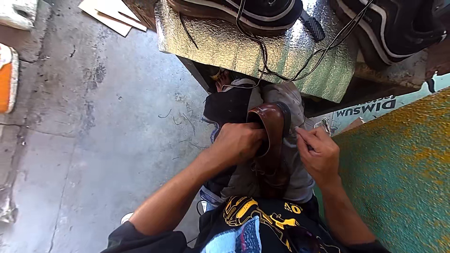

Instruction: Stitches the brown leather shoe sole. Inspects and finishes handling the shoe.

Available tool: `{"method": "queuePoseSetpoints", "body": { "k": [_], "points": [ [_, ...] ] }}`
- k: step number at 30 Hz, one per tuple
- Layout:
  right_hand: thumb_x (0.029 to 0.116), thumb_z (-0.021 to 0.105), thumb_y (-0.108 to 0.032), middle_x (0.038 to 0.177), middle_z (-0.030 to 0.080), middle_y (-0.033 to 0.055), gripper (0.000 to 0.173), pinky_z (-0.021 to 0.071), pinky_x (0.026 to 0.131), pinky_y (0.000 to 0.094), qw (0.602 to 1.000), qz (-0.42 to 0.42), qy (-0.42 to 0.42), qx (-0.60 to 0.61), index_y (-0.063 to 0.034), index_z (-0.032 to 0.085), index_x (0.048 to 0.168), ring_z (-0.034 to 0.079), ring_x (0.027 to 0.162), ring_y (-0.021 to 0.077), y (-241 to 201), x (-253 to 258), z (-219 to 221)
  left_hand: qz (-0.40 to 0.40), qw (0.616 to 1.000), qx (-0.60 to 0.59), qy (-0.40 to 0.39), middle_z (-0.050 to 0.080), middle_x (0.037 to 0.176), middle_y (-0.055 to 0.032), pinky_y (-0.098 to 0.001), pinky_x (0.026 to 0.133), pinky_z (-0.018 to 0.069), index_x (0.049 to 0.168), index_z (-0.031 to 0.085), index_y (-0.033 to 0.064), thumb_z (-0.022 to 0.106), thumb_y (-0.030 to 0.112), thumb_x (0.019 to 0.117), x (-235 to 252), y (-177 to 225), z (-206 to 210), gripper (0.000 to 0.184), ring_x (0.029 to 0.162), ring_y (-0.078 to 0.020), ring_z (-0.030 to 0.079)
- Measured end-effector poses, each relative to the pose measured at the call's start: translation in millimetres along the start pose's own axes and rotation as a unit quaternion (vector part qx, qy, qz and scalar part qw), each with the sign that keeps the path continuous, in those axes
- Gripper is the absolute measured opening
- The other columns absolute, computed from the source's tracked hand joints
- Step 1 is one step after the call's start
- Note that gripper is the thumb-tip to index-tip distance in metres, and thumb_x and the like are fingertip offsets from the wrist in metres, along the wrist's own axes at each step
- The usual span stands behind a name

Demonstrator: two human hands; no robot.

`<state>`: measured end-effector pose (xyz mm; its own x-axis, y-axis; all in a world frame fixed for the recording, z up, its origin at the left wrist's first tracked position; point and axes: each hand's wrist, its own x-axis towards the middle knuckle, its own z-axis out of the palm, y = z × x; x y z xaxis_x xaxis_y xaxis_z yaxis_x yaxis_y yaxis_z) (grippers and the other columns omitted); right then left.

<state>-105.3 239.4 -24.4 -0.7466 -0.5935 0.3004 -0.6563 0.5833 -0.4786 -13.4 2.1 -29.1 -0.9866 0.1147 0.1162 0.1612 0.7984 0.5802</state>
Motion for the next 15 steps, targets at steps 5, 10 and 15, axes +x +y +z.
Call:
{"method": "queuePoseSetpoints", "body": {
  "k": [5, 10, 15],
  "points": [
    [0.0952, 0.069, -0.018, 0.082, 0.069, 0.0028, 0.019, 0.0539, 0.064, 0.0273, 0.989, 0.081, -0.062, 0.110, -0.0077, 0.079, 0.108, 0.063, 0.070, 0.0096, 3.6, -6.1, 8.7, 0.019, 0.999, -0.005, -0.027, 0.070, 0.088, -0.0045, -0.0483, 0.055, 0.0540, 0.096, 0.076, 0.0161, 0.056, 0.015, 0.0951, -3.0, -1.0, -7.8, 0.020, 0.073, -0.0243, 0.070],
    [0.0980, 0.062, -0.010, 0.068, 0.061, -0.0051, 0.010, 0.0484, 0.049, 0.0187, 0.860, 0.245, -0.095, 0.438, -0.0095, 0.071, 0.101, 0.052, 0.051, 0.0018, 10.9, -1.0, -29.3, 0.038, 0.999, 0.033, 0.020, 0.068, 0.117, -0.0067, -0.0526, 0.086, 0.0512, 0.123, 0.074, 0.0177, 0.055, 0.026, 0.1021, 4.4, 16.4, -82.4, 0.030, 0.105, -0.0254, 0.065],
    [0.1012, 0.056, -0.010, 0.065, 0.062, -0.0053, 0.009, 0.0516, 0.048, 0.0198, 0.857, 0.230, -0.009, 0.461, -0.0080, 0.065, 0.104, 0.056, 0.050, 0.0029, -4.0, 13.0, -24.3, 0.110, 0.989, 0.073, -0.071, 0.069, 0.114, -0.0064, -0.0579, 0.096, 0.0474, 0.104, 0.078, 0.0178, 0.071, 0.035, 0.0940, 77.0, 64.0, -69.6, 0.021, 0.108, -0.0282, 0.065]
  ]
}}
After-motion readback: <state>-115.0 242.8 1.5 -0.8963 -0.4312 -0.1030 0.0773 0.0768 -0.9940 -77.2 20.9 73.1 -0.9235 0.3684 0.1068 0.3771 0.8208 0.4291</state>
